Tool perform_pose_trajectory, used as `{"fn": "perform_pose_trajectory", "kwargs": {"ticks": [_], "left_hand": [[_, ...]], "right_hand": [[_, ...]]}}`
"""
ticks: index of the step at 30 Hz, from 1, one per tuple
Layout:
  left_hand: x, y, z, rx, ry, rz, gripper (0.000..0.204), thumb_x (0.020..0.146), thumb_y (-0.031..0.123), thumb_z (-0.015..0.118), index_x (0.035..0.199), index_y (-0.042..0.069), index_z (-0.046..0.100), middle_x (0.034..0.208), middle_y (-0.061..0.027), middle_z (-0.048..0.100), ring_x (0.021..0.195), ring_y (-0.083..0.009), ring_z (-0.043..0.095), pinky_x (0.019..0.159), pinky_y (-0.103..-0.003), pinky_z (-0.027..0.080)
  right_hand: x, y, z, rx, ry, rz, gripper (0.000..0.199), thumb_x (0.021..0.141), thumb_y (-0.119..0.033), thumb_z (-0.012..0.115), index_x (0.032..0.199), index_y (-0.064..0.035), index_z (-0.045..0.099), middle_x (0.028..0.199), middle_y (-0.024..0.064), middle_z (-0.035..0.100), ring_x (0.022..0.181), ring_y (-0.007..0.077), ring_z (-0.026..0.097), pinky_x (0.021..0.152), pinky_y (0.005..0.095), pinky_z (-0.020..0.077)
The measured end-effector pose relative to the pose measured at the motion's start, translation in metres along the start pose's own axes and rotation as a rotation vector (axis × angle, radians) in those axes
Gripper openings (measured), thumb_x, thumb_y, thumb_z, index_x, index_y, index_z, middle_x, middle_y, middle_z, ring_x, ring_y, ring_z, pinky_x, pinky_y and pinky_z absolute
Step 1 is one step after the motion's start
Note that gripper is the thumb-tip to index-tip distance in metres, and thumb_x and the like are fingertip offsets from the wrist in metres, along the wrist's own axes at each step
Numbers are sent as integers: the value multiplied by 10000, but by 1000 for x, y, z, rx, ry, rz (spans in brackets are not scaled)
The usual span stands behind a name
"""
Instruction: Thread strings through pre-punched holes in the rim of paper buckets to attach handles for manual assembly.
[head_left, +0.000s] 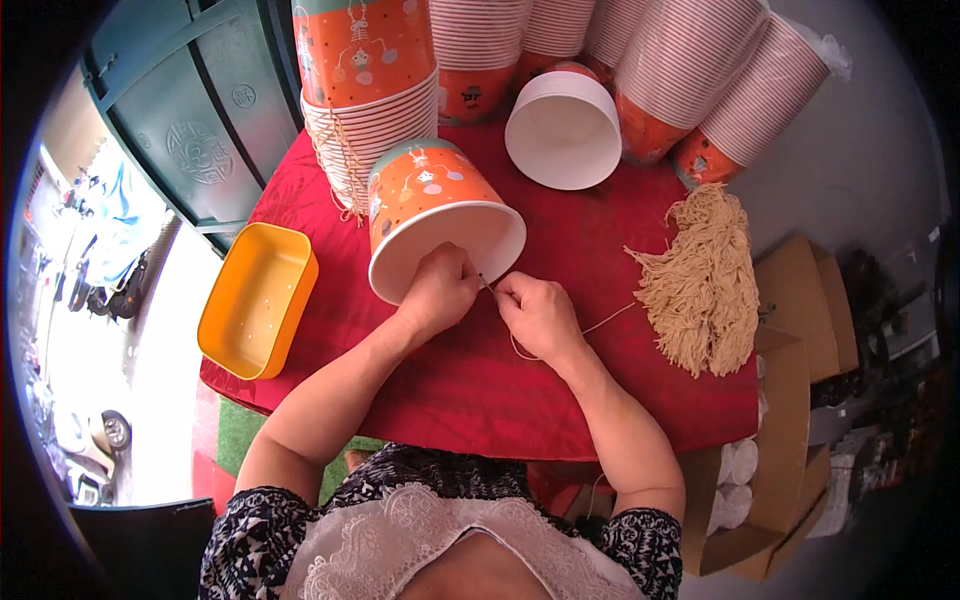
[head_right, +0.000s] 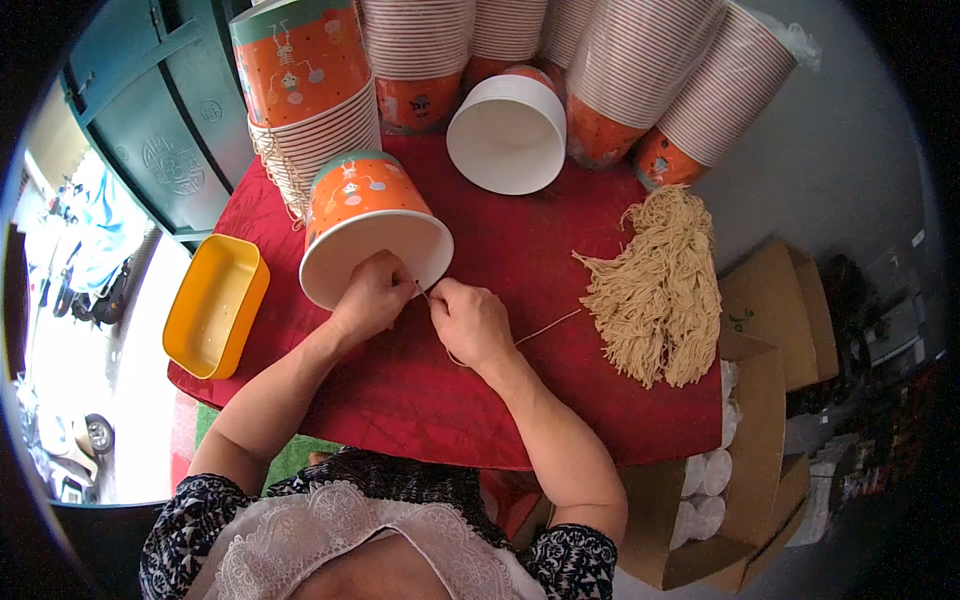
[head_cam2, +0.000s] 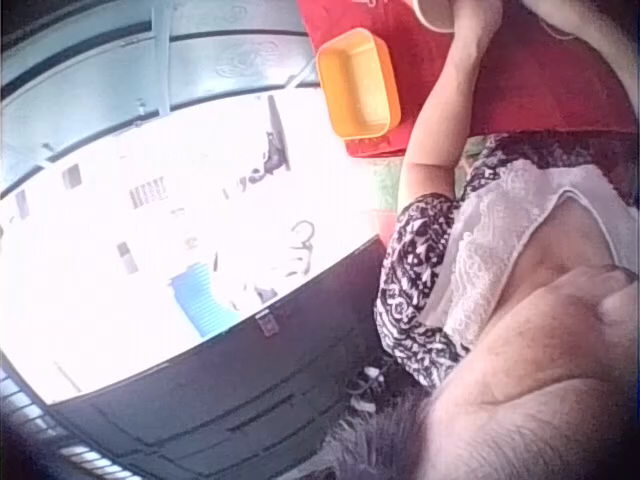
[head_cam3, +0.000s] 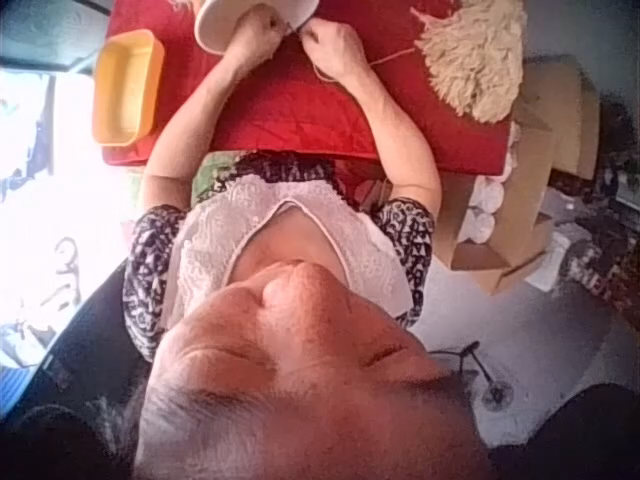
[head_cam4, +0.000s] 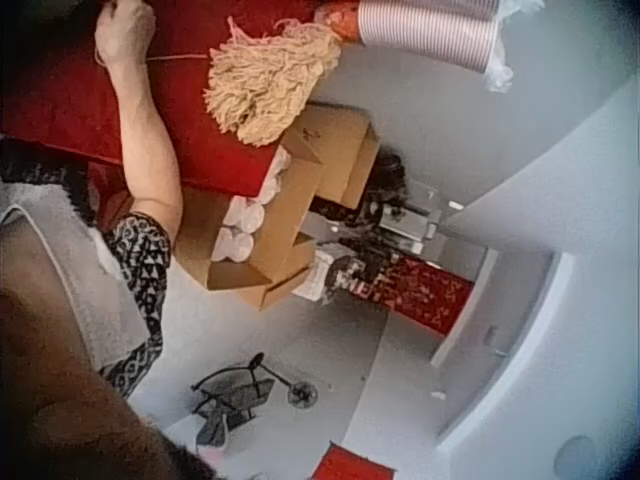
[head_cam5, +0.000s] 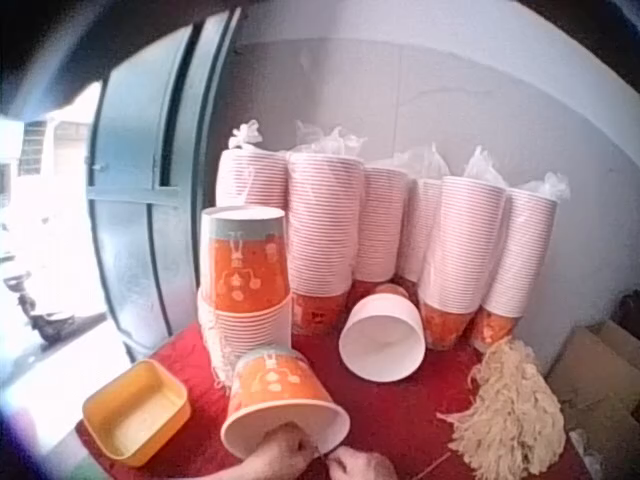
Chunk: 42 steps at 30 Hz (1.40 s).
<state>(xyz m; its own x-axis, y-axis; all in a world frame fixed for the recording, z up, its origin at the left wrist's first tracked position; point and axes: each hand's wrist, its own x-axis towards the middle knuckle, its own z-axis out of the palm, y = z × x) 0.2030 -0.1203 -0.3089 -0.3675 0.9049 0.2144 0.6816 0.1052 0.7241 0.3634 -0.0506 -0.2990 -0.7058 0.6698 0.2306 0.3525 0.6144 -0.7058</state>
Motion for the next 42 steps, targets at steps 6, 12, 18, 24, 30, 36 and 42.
{"fn": "perform_pose_trajectory", "kwargs": {"ticks": [6, 12, 18, 24, 30, 36, 42], "left_hand": [[4, 16, -6, 61, -17, -53, 124, 741, 79, 644, 743, -44, 636, 767, -221, 645, 707, -359, 637, 680, -429, 500], [3, 17, 1, 48, 35, -59, 111, 734, 39, 617, 692, -63, 634, 676, -237, 628, 636, -369, 642, 597, -447, 505], [6, 20, 2, 25, -1, -121, 129, 720, 10, 575, 703, -92, 652, 692, -290, 623, 705, -432, 654, 646, -483, 514], [8, 16, 3, 126, -11, -55, 155, 734, 17, 560, 736, -98, 663, 706, -298, 627, 735, -446, 657, 669, -489, 521], [2, 22, 0, 140, 19, 29, 179, 759, 47, 565, 736, -102, 662, 730, -298, 636, 746, -437, 658, 680, -481, 526], [-12, 14, 2, 126, 6, 117, 162, 794, 74, 583, 789, -73, 651, 837, -277, 627, 796, -430, 632, 707, -478, 521], [-67, 70, -49, -91, -48, 465, 159, 804, 39, 669, 948, -14, 628, 949, -177, 613, 867, -364, 634, 760, -415, 540]], "right_hand": [[-1, -3, -4, -32, -36, -9, 125, 875, -123, 554, 895, -23, 627, 775, 207, 658, 740, 412, 646, 646, 513, 503], [0, -1, -3, -59, -29, -72, 102, 866, -91, 565, 896, -13, 622, 751, 203, 638, 704, 393, 633, 617, 461, 490], [2, 1, -4, -49, -105, -114, 130, 870, -87, 510, 880, 10, 596, 811, 241, 647, 792, 434, 632, 677, 525, 491], [2, -3, -8, -5, -109, -74, 165, 869, -120, 530, 859, 24, 611, 806, 250, 646, 796, 440, 633, 688, 526, 494], [11, -1, -11, -40, 4, 180, 329, 874, -289, 596, 813, 27, 665, 809, 271, 651, 795, 448, 643, 711, 508, 511], [26, 4, -5, 28, 66, 173, 364, 896, -317, 586, 804, 27, 663, 794, 290, 630, 763, 451, 640, 671, 517, 501], [25, -16, -33, -199, 235, -135, 233, 925, -204, 575, 795, -10, 584, 706, 223, 615, 682, 426, 630, 581, 514, 480]]}}
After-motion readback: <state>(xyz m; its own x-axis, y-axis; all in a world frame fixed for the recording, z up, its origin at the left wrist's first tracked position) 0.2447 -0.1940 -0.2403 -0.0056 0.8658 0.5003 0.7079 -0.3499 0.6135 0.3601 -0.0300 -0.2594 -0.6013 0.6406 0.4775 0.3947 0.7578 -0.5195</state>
